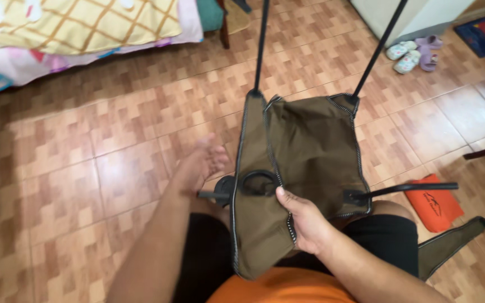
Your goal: The person assembles a portable camping chair by attaching fabric panels to a metal frame and securing them with a screwdriver. The person attaches the seat fabric, side panels, and backrest, then uses a screwdriver to tighten fasteners.
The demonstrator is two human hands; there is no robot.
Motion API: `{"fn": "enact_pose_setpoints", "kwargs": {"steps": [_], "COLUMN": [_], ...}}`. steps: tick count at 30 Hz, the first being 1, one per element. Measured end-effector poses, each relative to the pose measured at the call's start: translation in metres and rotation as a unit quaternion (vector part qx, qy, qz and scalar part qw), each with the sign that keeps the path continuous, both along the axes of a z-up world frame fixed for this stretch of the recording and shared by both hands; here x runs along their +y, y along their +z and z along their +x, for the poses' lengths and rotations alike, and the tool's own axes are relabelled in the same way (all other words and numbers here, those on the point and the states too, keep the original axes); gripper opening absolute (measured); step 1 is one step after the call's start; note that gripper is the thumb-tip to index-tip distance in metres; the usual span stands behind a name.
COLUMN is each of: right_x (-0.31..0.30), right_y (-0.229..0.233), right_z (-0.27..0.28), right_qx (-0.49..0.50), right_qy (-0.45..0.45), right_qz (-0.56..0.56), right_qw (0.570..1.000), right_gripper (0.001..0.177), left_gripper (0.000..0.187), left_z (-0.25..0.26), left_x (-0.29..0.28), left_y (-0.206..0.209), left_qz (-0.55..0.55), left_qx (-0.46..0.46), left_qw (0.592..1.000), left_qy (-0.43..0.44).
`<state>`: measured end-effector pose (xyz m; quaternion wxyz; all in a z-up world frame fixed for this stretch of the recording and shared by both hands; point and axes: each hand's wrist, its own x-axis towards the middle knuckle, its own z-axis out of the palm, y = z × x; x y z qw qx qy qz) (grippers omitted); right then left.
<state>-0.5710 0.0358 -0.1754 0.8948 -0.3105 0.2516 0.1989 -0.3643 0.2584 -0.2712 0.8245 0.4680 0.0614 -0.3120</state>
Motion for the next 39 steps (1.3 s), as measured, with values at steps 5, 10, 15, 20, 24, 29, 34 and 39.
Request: {"fn": "enact_pose_setpoints", "kwargs": {"steps": [5,10,15,20,24,29,34,39], "right_x": [0.016,0.03,0.036,0.046,0.065,0.086,0.085,0.084], "right_y": [0.005,0.004,0.011,0.027,0.035,0.037,0.023,0.005], "right_z": [-0.018,-0.026,-0.027,0.013,0.061,0.089,0.095,0.108], "right_qx": [-0.033,-0.11,-0.079,-0.203,-0.189,-0.159,-0.119,-0.122], "right_qy": [0.035,0.066,0.088,0.048,0.052,0.049,0.077,0.082], "right_qz": [0.02,-0.086,-0.119,-0.187,-0.284,-0.252,-0.277,-0.274], "right_qw": [0.999,0.988,0.986,0.96,0.939,0.953,0.951,0.95], "right_gripper": [0.041,0.046,0.043,0.04,0.039,0.032,0.025,0.022], "left_gripper": [0.064,0.047,0.051,0.051,0.04,0.032,0.03,0.037], "left_z": [-0.135,-0.219,-0.211,-0.196,-0.163,-0.134,-0.129,-0.122], "left_x": [0.029,0.028,0.024,0.03,0.028,0.023,0.019,0.022], "left_y": [0.002,0.049,0.095,0.115,0.119,0.108,0.095,0.092], "left_qz": [-0.061,-0.005,0.025,-0.039,0.029,0.008,-0.013,0.013], "left_qx": [-0.023,-0.084,-0.1,-0.233,-0.24,-0.173,-0.133,-0.077], "left_qw": [0.987,0.995,0.994,0.968,0.953,0.95,0.943,0.949], "left_qy": [0.149,-0.059,0.018,0.081,0.183,0.259,0.306,0.305]}}
